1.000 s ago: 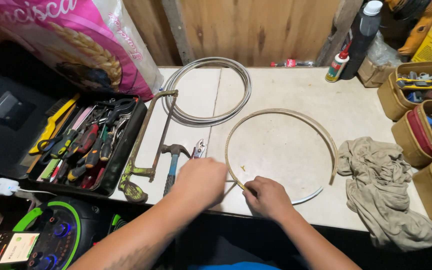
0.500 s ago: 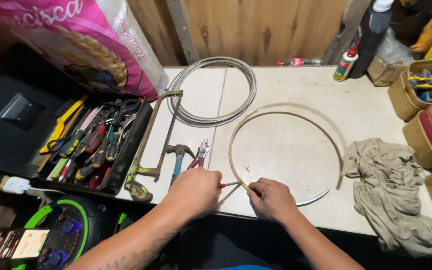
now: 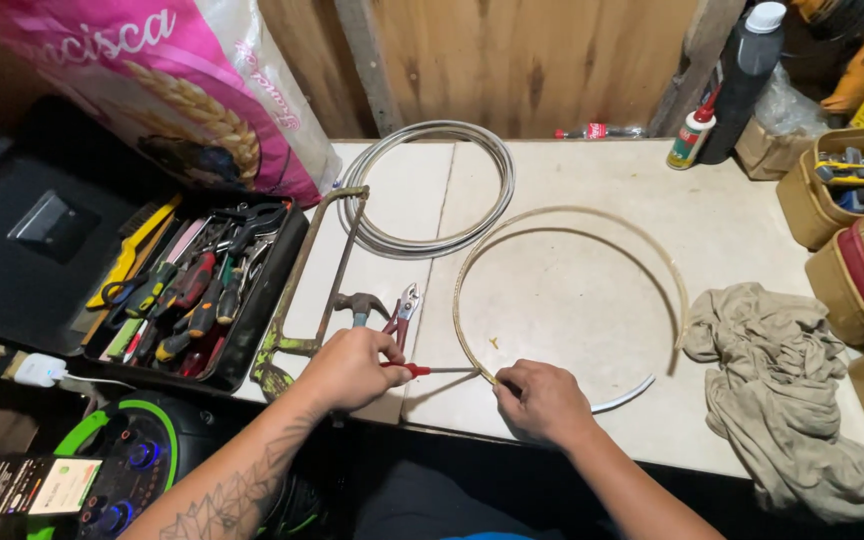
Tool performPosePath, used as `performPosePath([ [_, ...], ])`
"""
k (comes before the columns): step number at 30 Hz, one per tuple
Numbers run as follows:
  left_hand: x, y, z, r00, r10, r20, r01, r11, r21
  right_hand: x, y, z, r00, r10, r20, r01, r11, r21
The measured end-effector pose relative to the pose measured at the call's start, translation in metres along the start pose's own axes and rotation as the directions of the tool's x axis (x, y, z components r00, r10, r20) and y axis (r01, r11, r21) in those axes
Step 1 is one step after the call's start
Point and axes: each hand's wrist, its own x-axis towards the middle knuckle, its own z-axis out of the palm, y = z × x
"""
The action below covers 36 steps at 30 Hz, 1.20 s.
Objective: Repairing or cleaning a clear plastic tube using a screwdriver and pliers on a workbench
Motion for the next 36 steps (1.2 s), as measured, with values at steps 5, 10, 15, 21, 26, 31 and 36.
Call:
performPosePath([
  [5,-0.003,-0.015,0.012,0.999,-0.028,-0.014,0.027,0.996,-0.084,0.002,0.001,-0.002,1.000,0.003,0.009,-0.003,1.000,0.005],
  [10,-0.011,-0.017,0.028,0.981,-0.193,0.023,0.194,0.968,-0.159,0.004,-0.015,-0.015,0.974,0.146,0.171,-0.145,0.989,-0.016],
  [15,-0.039,0.010,0.039,0.975,-0.220,0.032,0.222,0.972,-0.080,0.004,-0.013,-0.012,0.980,0.140,0.143,-0.139,0.990,-0.014],
  [21,-0.031,-0.044,0.137,0.794,0.410,-0.448,-0.231,0.887,0.401,0.003,-0.013,-0.012,0.985,0.132,0.115,-0.132,0.991,-0.008],
  [26,-0.037,-0.036,0.155,0.782,0.469,-0.411,-0.248,0.839,0.485,0.000,-0.018,-0.012,0.980,0.161,0.116,-0.158,0.987,-0.032],
  [31,-0.030,-0.024,0.118,0.943,0.214,-0.256,-0.118,0.931,0.344,-0.001,-0.013,-0.005,0.985,0.137,0.102,-0.135,0.990,-0.032],
  [36,-0.013,-0.025,0.082,0.923,0.381,-0.045,-0.315,0.820,0.478,-0.003,-0.012,-0.003,0.999,0.052,0.015,-0.052,0.998,-0.027],
])
